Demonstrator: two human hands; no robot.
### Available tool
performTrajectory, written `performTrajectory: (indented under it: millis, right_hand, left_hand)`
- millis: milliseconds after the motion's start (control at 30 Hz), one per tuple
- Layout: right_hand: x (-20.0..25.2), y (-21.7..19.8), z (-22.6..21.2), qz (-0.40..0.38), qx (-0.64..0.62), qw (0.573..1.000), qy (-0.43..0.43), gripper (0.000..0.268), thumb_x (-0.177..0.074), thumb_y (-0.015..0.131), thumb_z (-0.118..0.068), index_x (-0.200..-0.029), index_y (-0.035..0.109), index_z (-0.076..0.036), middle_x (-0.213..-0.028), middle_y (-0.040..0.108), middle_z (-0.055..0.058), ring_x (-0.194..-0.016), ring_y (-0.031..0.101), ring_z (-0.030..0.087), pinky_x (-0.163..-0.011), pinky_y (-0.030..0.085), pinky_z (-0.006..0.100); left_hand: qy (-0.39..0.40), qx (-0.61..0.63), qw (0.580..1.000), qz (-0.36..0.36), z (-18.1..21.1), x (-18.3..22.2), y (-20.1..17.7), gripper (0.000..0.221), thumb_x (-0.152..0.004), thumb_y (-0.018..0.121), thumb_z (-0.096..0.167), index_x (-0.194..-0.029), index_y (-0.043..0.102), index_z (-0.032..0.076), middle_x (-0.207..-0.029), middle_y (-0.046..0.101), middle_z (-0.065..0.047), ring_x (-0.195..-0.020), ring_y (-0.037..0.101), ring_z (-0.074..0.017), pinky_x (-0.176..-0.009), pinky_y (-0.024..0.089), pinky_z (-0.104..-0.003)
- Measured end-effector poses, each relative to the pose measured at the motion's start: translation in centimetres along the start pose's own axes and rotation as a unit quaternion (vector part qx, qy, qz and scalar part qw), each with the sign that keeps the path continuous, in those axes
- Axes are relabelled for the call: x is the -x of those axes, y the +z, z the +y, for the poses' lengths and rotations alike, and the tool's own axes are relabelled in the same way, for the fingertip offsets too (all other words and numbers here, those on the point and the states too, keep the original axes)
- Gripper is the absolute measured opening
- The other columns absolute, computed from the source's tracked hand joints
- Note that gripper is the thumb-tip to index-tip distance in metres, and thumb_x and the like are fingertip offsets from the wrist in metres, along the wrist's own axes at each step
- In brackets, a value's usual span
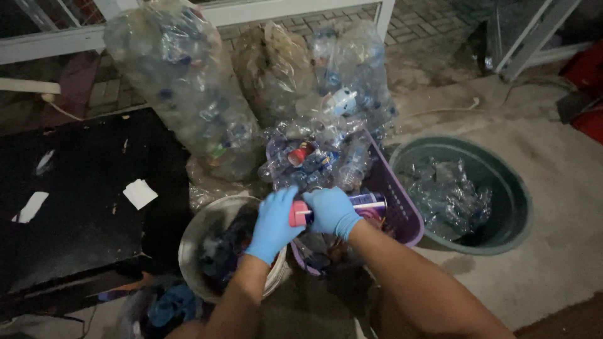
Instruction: Sort plastic bottles and containers into different recycling bins
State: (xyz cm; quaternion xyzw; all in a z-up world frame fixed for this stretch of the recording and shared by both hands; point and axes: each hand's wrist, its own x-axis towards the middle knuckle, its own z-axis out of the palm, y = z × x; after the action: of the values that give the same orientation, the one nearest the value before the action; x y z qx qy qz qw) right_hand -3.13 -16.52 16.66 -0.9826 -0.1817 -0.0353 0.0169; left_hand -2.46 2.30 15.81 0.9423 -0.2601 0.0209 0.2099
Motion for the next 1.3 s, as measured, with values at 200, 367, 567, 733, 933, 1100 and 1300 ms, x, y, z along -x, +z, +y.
performTrajectory:
  millis: [200,367,567,733,933,1100,1300]
  right_hand:
    - [1.7,-5.3,-1.9,0.018,-0.260,0.954,0.147,0.073,-0.067,0.083,-0.046,-0.126,0.054,-0.013,-0.116,0.071,0.018,-0.111,0.069,0.042,-0.095,0.055,0.056]
    - [3.5,-5.6,-4.0,0.092,-0.301,0.949,0.013,0.092,-0.064,0.089,-0.046,-0.134,0.050,-0.002,-0.124,0.064,0.024,-0.120,0.061,0.046,-0.100,0.051,0.057]
    - [5.6,0.5,-1.0,0.228,-0.299,0.926,-0.007,0.065,-0.082,0.084,-0.040,-0.133,0.059,-0.009,-0.115,0.067,0.020,-0.111,0.064,0.041,-0.093,0.055,0.049]
    - [8.5,8.1,-3.1,-0.012,-0.233,0.971,0.055,0.062,-0.085,0.072,-0.058,-0.117,0.059,-0.007,-0.109,0.067,0.019,-0.095,0.067,0.037,-0.087,0.055,0.046]
    - [9.2,9.3,-5.3,-0.141,-0.118,0.980,0.071,0.061,-0.088,0.065,-0.040,-0.131,0.041,-0.003,-0.113,0.065,0.024,-0.099,0.069,0.045,-0.082,0.058,0.053]
    - [7.4,10.5,-3.8,-0.167,-0.231,0.951,0.122,0.040,-0.075,0.071,-0.035,-0.099,0.070,-0.002,-0.092,0.075,0.014,-0.081,0.072,0.033,-0.075,0.060,0.039]
    - [5.6,-1.2,-3.3,-0.131,-0.362,0.901,0.199,0.075,-0.083,0.066,-0.019,-0.154,0.042,-0.015,-0.093,0.077,0.010,-0.065,0.066,0.020,-0.061,0.055,0.032]
  left_hand:
    - [-0.210,0.639,0.726,0.144,3.9,1.8,-3.3,0.089,-0.092,0.074,0.024,-0.160,0.021,0.001,-0.162,0.026,-0.031,-0.149,0.029,-0.0505,-0.117,0.034,-0.066]
    - [-0.256,0.684,0.650,0.210,-0.2,-0.3,1.8,0.062,-0.082,0.083,0.017,-0.138,0.057,0.009,-0.123,0.069,-0.019,-0.101,0.073,-0.0309,-0.077,0.065,-0.045]
    - [-0.128,0.759,0.551,0.323,-4.9,0.7,-4.7,0.036,-0.095,0.068,0.011,-0.126,0.056,-0.002,-0.111,0.071,-0.029,-0.088,0.075,-0.0402,-0.074,0.065,-0.054]
    - [-0.043,0.786,0.581,0.206,-3.8,4.3,-8.9,0.039,-0.097,0.057,0.016,-0.131,0.058,-0.002,-0.110,0.070,-0.024,-0.091,0.067,-0.0292,-0.079,0.054,-0.035]
    - [-0.138,0.844,0.502,0.129,-0.9,5.5,-9.0,0.040,-0.098,0.054,0.030,-0.127,0.060,0.004,-0.104,0.072,-0.021,-0.086,0.069,-0.0311,-0.079,0.055,-0.041]
    - [-0.032,0.858,0.502,0.103,-0.7,5.8,-8.9,0.043,-0.101,0.054,0.027,-0.140,0.057,0.007,-0.111,0.072,-0.018,-0.082,0.069,-0.0273,-0.071,0.055,-0.038]
    - [-0.097,0.801,0.586,0.077,0.0,6.3,-11.1,0.057,-0.102,0.043,0.041,-0.131,0.064,-0.004,-0.106,0.073,-0.023,-0.082,0.068,-0.0271,-0.069,0.053,-0.036]
